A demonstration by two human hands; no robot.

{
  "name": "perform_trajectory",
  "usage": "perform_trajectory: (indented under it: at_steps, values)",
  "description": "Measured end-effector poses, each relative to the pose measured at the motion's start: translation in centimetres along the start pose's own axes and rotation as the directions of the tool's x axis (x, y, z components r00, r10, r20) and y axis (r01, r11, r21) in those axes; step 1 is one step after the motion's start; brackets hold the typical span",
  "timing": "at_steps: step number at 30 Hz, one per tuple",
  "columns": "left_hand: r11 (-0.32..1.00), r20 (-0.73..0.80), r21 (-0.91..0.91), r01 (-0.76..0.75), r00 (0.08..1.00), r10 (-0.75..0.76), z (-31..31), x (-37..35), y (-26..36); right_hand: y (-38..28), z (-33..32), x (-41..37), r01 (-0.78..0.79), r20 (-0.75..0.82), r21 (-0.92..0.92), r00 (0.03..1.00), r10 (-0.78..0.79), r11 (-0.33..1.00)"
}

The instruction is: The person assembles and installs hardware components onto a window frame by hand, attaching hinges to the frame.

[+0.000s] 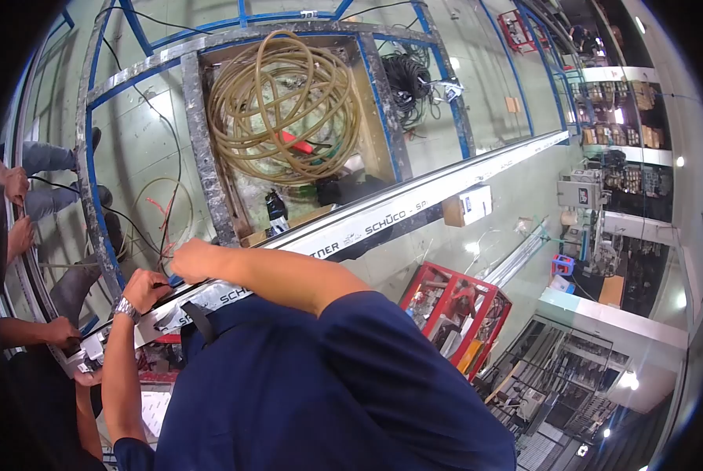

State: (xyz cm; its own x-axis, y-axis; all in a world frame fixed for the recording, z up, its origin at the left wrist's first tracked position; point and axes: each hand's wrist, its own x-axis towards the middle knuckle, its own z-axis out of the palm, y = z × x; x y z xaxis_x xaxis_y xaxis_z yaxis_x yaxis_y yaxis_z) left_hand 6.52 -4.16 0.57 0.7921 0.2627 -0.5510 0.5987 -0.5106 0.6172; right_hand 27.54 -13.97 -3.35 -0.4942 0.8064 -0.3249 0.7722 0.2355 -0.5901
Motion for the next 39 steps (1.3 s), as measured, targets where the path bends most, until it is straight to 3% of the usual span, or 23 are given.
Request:
perform_trajectory:
  at_steps: [6,8,12,14,17,19,21,24,25,27,28,30,33,35,36,39]
  values:
    - [0.994,0.004,-0.072,-0.078,0.997,0.078,0.4,2.2,2.1,0.9,-1.2,-1.5,0.022,0.051,0.005,0.998,-0.023,1.000]
    - [0.988,-0.040,-0.064,-0.143,0.989,0.141,1.1,2.9,2.2,1.0,-0.2,-1.7,0.064,-0.040,-0.041,0.997,-0.065,0.997]
    - [0.997,-0.021,-0.083,0.004,1.000,-0.005,1.4,2.7,2.4,2.6,-0.1,-3.3,0.087,-0.112,0.019,0.990,-0.084,0.996]
    - [0.999,-0.011,-0.047,0.009,1.000,-0.010,1.0,2.0,1.9,4.1,-1.0,-4.7,0.150,-0.165,0.112,0.978,-0.131,0.982]
    - [1.000,-0.042,0.028,0.000,0.999,0.001,1.3,0.5,-0.8,4.6,-3.5,-6.1,0.107,-0.042,0.116,0.994,-0.103,0.987]
    - [0.999,0.002,0.008,0.045,0.999,-0.045,0.0,-0.7,-1.2,4.6,-3.8,-6.1,0.149,-0.124,0.172,0.984,-0.129,0.974]
    - [0.998,0.002,0.045,0.035,0.999,-0.035,-0.7,-1.5,-1.9,3.8,-4.3,-5.5,0.119,-0.044,0.161,0.993,-0.113,0.980]
    - [0.982,0.033,0.186,0.043,0.998,-0.050,-1.5,-2.3,-2.3,3.0,-3.1,-3.6,0.079,0.055,0.285,0.994,-0.099,0.955]
    - [0.965,0.012,0.231,0.125,0.991,-0.131,-1.7,-2.7,-1.8,2.8,-2.9,-3.0,0.061,0.117,0.284,0.988,-0.097,0.957]
    - [0.908,-0.040,0.310,0.283,0.958,-0.285,-1.7,-3.7,-1.0,2.6,-2.6,-1.7,0.023,0.241,0.272,0.966,-0.091,0.962]
    - [0.881,-0.143,0.341,0.327,0.945,-0.295,-1.7,-4.6,-0.6,2.7,-2.4,-1.4,-0.010,0.254,0.317,0.964,-0.075,0.948]
    - [0.924,-0.381,0.140,0.356,0.881,-0.282,-2.2,-7.3,2.5,3.0,-1.9,-1.0,-0.082,0.286,0.400,0.957,-0.039,0.913]
    - [0.918,-0.628,-0.131,0.374,0.686,-0.369,-0.4,-11.3,7.9,1.5,-2.2,0.4,-0.163,0.329,0.422,0.944,0.017,0.892]
    - [0.877,-0.696,-0.259,0.404,0.552,-0.459,2.1,-12.9,10.6,0.6,-1.8,1.1,-0.125,0.278,0.456,0.961,-0.007,0.881]
    - [0.887,-0.767,-0.206,0.413,0.494,-0.408,4.4,-13.1,10.5,0.1,-1.5,1.7,-0.101,0.248,0.472,0.969,-0.022,0.876]
    - [0.846,-0.734,-0.177,0.503,0.505,-0.454,8.0,-13.3,11.3,-1.2,0.2,3.7,-0.025,0.179,0.438,0.982,-0.060,0.899]
